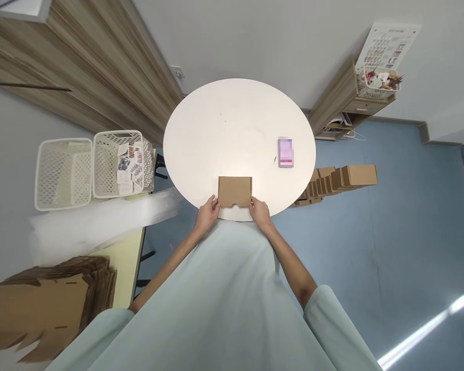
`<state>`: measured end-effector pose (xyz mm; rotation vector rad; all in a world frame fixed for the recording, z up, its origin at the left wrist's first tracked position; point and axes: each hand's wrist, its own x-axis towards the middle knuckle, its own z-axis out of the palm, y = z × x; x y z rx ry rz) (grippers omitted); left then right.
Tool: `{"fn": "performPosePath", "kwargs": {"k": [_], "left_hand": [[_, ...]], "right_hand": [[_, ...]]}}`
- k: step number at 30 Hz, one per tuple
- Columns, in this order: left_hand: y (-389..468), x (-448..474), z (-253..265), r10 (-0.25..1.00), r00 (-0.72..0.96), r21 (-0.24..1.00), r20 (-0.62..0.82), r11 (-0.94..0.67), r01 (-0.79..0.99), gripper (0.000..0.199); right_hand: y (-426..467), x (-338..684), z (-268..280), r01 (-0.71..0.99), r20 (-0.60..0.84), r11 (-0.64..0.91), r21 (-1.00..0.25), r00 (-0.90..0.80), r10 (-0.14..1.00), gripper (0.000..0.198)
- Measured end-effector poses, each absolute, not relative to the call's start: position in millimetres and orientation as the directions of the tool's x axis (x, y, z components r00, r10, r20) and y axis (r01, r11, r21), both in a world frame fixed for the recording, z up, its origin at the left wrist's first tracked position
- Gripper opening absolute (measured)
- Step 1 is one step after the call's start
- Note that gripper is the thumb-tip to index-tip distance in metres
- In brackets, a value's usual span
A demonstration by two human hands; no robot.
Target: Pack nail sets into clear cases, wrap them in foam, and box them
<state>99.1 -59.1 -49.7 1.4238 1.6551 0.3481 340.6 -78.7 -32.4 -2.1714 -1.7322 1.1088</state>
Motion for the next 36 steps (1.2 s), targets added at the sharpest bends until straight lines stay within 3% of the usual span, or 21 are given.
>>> {"fn": "performPosePath", "kwargs": {"k": [6,15,21,25,29,33,36], "left_hand": [[-54.9,100.5,-58.8,0.896,0.064,0.703,-0.439,0.298,0.645,0.058],[-51.0,99.4,-64.2,0.908,-0.005,0.723,-0.420,0.337,0.603,0.057],[-45.9,100.6,-66.8,0.892,0.022,0.790,-0.451,0.387,0.476,0.061],[-44.2,102.5,-58.2,0.885,0.000,0.785,-0.465,0.412,0.462,0.052],[-47.5,99.2,-37.3,0.921,-0.038,0.796,-0.389,0.356,0.489,0.040],[-51.5,93.1,-12.4,0.964,-0.045,0.777,-0.263,0.239,0.583,0.042],[-51.9,91.8,-4.4,0.962,-0.022,0.754,-0.271,0.226,0.616,0.048]], "right_hand": [[-75.5,343.6,-43.4,0.740,-0.467,-0.365,-0.565,0.078,0.881,0.039],[-72.4,348.6,-63.0,0.763,-0.429,-0.356,-0.539,0.115,0.896,0.035],[-74.1,352.1,-71.2,0.637,-0.398,-0.366,-0.679,0.100,0.912,0.041],[-74.5,349.3,-68.8,0.498,-0.369,-0.352,-0.793,0.068,0.927,0.044],[-75.1,349.7,-50.0,0.358,-0.317,-0.325,-0.875,0.083,0.945,0.039],[-74.0,357.7,-18.4,0.394,-0.349,-0.365,-0.843,0.116,0.930,0.037],[-70.7,364.4,-3.3,0.466,-0.380,-0.390,-0.794,0.121,0.917,0.038]]}}
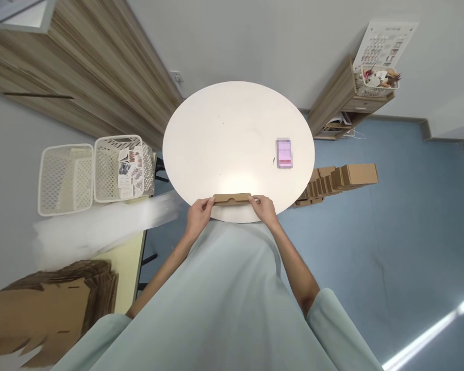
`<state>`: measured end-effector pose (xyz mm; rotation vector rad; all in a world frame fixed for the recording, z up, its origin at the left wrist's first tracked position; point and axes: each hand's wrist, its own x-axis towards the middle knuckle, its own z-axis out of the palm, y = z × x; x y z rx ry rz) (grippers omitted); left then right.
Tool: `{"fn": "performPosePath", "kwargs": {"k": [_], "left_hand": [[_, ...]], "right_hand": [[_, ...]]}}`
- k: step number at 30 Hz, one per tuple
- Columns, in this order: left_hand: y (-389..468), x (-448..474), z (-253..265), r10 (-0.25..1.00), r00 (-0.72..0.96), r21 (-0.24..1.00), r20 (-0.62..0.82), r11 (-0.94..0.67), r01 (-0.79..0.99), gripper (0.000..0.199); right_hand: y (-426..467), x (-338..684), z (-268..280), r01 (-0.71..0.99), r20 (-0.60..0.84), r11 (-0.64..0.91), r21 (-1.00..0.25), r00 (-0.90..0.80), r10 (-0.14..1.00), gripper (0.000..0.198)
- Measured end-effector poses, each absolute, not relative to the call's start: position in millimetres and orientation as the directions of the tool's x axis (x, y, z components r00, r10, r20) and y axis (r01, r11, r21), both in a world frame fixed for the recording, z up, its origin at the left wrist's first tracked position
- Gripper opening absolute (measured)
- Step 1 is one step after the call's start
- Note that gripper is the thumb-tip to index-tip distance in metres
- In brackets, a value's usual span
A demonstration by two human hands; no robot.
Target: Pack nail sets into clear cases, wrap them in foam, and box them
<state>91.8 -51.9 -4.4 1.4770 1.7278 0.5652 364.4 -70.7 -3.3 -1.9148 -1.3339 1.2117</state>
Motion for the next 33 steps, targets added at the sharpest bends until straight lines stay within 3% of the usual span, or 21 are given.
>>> {"fn": "performPosePath", "kwargs": {"k": [5,16,33], "left_hand": [[-49.3,93.3,-13.6,0.947,-0.002,0.805,-0.323,0.276,0.525,0.047],[-38.3,85.5,-30.1,0.930,0.116,0.870,-0.348,0.275,0.409,0.052],[-38.1,86.1,-45.3,0.918,0.069,0.881,-0.390,0.350,0.317,0.047]], "right_hand": [[-65.8,370.6,-7.9,0.427,-0.407,-0.415,-0.803,0.114,0.906,0.036],[-66.6,381.5,-32.1,0.329,-0.392,-0.379,-0.865,0.028,0.919,0.051],[-80.9,365.5,-44.8,0.331,-0.371,-0.393,-0.858,0.130,0.919,0.059]]}}
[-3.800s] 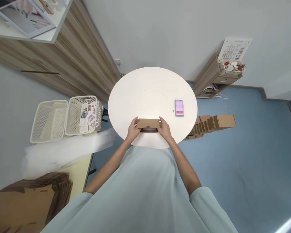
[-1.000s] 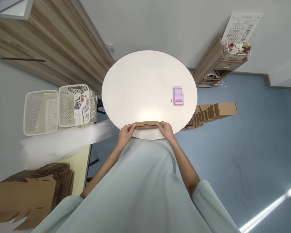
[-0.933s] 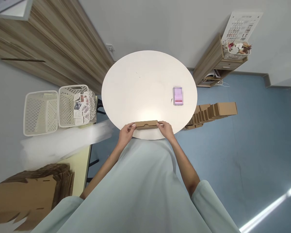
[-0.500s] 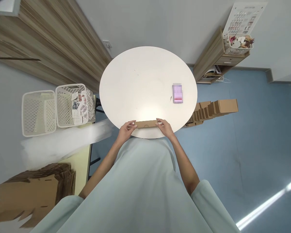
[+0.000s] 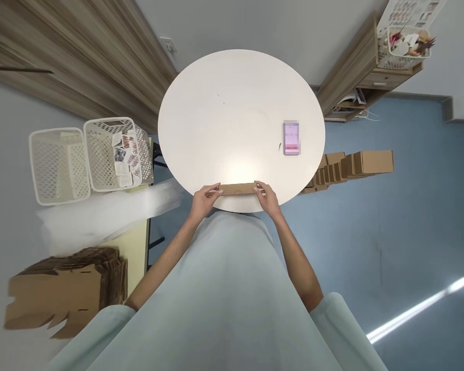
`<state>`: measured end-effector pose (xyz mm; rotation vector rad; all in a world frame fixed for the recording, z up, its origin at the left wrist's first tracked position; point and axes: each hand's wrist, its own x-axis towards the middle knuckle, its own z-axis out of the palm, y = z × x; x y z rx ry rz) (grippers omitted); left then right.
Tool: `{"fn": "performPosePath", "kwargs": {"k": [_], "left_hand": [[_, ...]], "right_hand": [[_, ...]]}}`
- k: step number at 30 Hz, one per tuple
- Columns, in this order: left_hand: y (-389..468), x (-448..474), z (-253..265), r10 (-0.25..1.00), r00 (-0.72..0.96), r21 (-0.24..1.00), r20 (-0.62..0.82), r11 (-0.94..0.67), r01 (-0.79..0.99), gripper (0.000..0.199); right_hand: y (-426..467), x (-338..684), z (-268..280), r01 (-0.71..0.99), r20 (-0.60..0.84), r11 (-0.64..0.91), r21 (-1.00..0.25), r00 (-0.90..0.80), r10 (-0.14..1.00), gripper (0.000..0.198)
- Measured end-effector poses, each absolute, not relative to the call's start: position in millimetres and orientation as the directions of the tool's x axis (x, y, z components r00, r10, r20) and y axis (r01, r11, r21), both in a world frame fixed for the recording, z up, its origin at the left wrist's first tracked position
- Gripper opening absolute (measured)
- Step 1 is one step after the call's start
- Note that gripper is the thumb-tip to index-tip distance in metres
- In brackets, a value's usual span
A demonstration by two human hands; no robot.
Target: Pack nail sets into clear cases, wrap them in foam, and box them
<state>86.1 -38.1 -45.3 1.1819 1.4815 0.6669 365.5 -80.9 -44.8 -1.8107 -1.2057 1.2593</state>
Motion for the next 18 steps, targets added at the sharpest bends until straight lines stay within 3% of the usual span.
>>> {"fn": "performPosePath", "kwargs": {"k": [8,18], "left_hand": [[-38.8,88.3,-33.3,0.932,0.071,0.861,-0.354,0.296,0.414,0.040],[-57.8,85.5,-28.6,0.951,0.124,0.904,-0.282,0.221,0.365,0.033]], "right_hand": [[-82.6,357.5,-36.3,0.342,-0.385,-0.435,-0.833,0.206,0.900,0.064],[-120.9,335.0,-20.2,0.393,-0.345,-0.459,-0.796,0.329,0.879,0.065]]}}
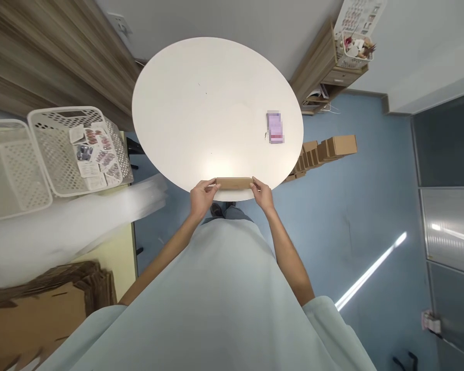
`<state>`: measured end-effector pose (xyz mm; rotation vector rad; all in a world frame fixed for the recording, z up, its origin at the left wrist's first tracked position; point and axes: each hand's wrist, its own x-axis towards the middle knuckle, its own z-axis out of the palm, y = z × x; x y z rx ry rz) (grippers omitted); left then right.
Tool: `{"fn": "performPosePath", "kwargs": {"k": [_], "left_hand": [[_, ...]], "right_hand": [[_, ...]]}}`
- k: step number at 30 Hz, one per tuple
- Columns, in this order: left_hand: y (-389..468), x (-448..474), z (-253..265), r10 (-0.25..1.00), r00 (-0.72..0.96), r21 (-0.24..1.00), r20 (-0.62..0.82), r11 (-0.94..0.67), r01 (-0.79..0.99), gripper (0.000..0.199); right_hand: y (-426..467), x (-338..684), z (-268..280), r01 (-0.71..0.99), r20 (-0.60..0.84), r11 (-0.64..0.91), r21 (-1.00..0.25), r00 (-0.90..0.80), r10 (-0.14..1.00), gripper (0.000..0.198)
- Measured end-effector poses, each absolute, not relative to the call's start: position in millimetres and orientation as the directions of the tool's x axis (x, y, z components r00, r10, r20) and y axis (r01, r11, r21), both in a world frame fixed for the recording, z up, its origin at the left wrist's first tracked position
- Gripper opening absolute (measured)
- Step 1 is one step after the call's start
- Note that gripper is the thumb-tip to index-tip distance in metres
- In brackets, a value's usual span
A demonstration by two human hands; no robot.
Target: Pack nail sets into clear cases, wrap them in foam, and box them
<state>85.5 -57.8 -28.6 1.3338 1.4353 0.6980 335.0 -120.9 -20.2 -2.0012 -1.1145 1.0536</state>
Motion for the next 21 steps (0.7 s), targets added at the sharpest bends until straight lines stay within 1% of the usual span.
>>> {"fn": "performPosePath", "kwargs": {"k": [5,9,12,15,21], "left_hand": [[-81.6,75.6,-44.4,0.918,0.180,0.895,-0.354,0.277,0.349,0.031],[-98.3,75.0,-63.1,0.865,0.244,0.863,-0.438,0.329,0.383,0.034],[-102.5,79.6,-74.9,0.854,0.244,0.838,-0.459,0.325,0.437,0.042],[-100.0,83.8,-81.9,0.872,0.188,0.823,-0.451,0.324,0.467,0.041],[-90.5,98.0,-78.2,0.818,0.152,0.799,-0.554,0.473,0.372,0.034]], "right_hand": [[-151.9,320.3,-24.2,0.407,-0.335,-0.496,-0.767,0.404,0.851,0.053],[-169.9,320.6,-42.0,0.378,-0.395,-0.562,-0.736,0.436,0.809,0.045],[-177.2,323.4,-54.7,0.299,-0.427,-0.580,-0.758,0.446,0.787,0.044],[-178.9,326.0,-60.5,0.195,-0.444,-0.571,-0.797,0.452,0.774,0.044],[-174.0,350.2,-53.6,-0.042,-0.516,-0.556,-0.830,0.432,0.739,0.052]]}}
